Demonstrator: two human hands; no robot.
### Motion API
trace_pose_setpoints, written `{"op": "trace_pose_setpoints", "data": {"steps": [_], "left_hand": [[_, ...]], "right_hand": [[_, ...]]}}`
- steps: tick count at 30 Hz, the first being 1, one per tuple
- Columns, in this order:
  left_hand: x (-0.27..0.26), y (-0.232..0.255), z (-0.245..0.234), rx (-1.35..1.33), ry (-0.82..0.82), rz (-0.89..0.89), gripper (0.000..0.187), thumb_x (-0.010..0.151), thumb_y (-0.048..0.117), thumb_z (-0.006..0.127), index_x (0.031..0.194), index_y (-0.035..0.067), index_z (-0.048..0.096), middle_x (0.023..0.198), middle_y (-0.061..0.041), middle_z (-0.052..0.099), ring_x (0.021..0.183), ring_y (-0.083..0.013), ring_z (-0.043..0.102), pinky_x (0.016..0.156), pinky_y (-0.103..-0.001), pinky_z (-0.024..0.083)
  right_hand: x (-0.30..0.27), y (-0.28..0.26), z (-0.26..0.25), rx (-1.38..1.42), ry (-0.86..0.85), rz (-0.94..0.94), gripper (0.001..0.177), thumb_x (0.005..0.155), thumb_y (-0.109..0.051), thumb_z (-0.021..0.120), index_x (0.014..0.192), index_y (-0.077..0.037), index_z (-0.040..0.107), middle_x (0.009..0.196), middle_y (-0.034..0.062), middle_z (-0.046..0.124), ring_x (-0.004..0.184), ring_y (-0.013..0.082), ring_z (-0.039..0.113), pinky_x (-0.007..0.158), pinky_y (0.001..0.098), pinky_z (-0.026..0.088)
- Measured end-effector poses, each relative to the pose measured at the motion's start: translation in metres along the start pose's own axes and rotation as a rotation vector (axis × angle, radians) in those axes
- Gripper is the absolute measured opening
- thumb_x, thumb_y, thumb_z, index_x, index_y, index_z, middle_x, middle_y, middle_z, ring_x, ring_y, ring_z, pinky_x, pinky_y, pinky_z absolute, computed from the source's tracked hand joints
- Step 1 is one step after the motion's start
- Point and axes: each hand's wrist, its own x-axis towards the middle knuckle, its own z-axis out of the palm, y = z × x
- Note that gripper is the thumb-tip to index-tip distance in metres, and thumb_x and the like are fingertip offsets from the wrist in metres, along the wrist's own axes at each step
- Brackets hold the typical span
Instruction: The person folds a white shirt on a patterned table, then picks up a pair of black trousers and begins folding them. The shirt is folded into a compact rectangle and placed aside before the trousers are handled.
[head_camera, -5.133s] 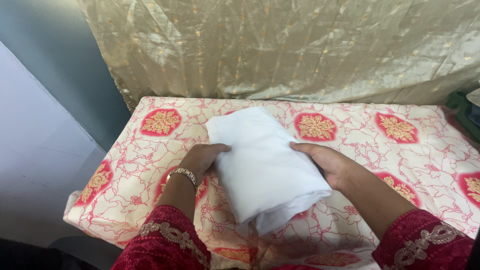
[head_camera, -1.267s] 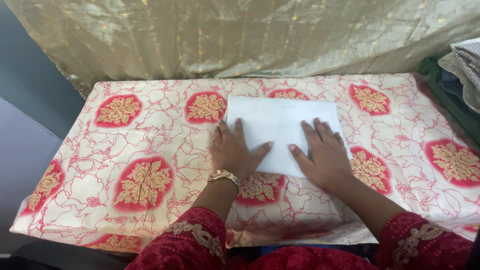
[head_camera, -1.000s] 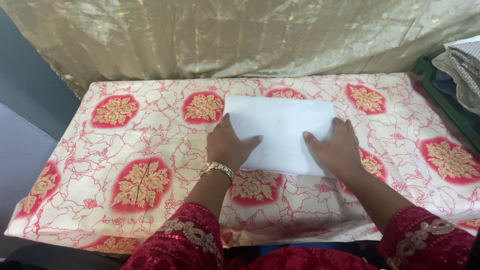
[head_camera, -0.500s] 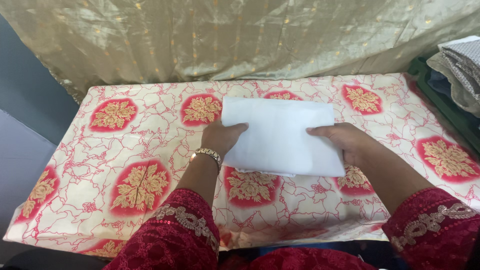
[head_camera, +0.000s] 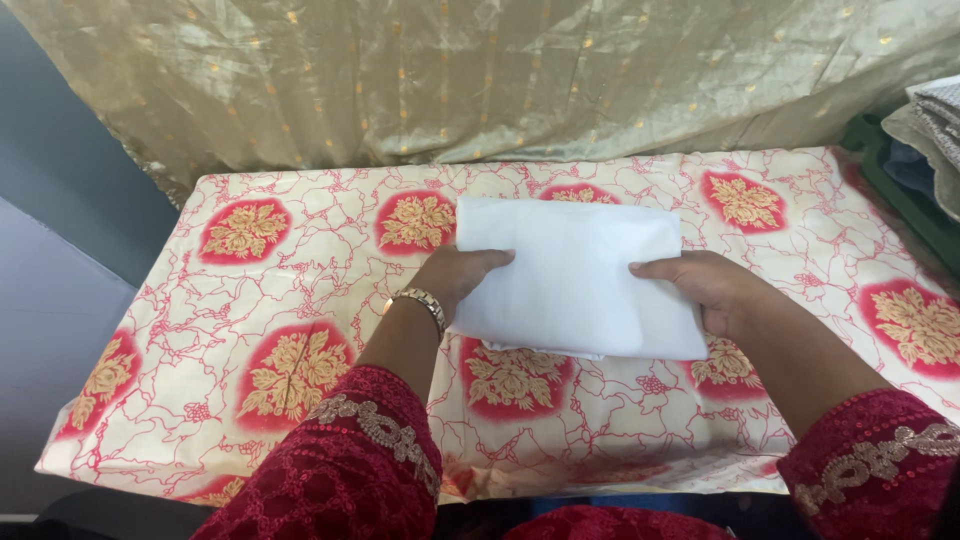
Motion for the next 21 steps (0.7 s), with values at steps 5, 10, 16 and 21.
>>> {"op": "trace_pose_setpoints", "data": {"steps": [5, 10, 16, 21], "left_hand": [[-0.004, -0.001, 0.006, 0.009, -0.010, 0.040, 0.052, 0.077, 0.020, 0.078, 0.123, -0.003, 0.068, 0.113, -0.017, 0.077, 0.098, -0.0285, 0.076, 0.085, -0.043, 0.061], [-0.010, -0.003, 0.000, -0.291, -0.217, -0.148, 0.056, 0.082, 0.025, 0.075, 0.125, -0.007, 0.061, 0.110, -0.023, 0.075, 0.095, -0.0347, 0.074, 0.079, -0.051, 0.061], [-0.021, 0.003, 0.007, -0.267, -0.184, -0.259, 0.065, 0.077, 0.039, 0.076, 0.129, 0.002, 0.060, 0.113, -0.020, 0.073, 0.096, -0.0331, 0.072, 0.079, -0.050, 0.059], [-0.028, 0.011, 0.022, -0.429, -0.255, -0.106, 0.066, 0.074, 0.028, 0.080, 0.131, 0.001, 0.060, 0.117, -0.019, 0.075, 0.105, -0.0301, 0.073, 0.092, -0.046, 0.059]], "right_hand": [[0.004, -0.001, -0.008, 0.006, -0.055, 0.046, 0.056, 0.087, -0.018, 0.067, 0.139, 0.001, 0.054, 0.127, 0.0213, 0.071, 0.111, 0.0341, 0.072, 0.094, 0.0523, 0.058], [0.011, -0.003, -0.018, 0.049, -0.132, 0.050, 0.056, 0.087, -0.017, 0.066, 0.138, 0.002, 0.054, 0.128, 0.0209, 0.071, 0.112, 0.0345, 0.071, 0.096, 0.0522, 0.057], [0.016, -0.007, -0.028, 0.040, -0.185, 0.079, 0.056, 0.086, -0.019, 0.067, 0.136, 0.004, 0.057, 0.125, 0.0237, 0.072, 0.110, 0.0353, 0.072, 0.095, 0.0518, 0.057], [0.010, -0.016, -0.049, 0.067, -0.224, 0.083, 0.058, 0.081, -0.020, 0.069, 0.135, 0.001, 0.058, 0.123, 0.0214, 0.072, 0.108, 0.0327, 0.072, 0.093, 0.0502, 0.058]]}}
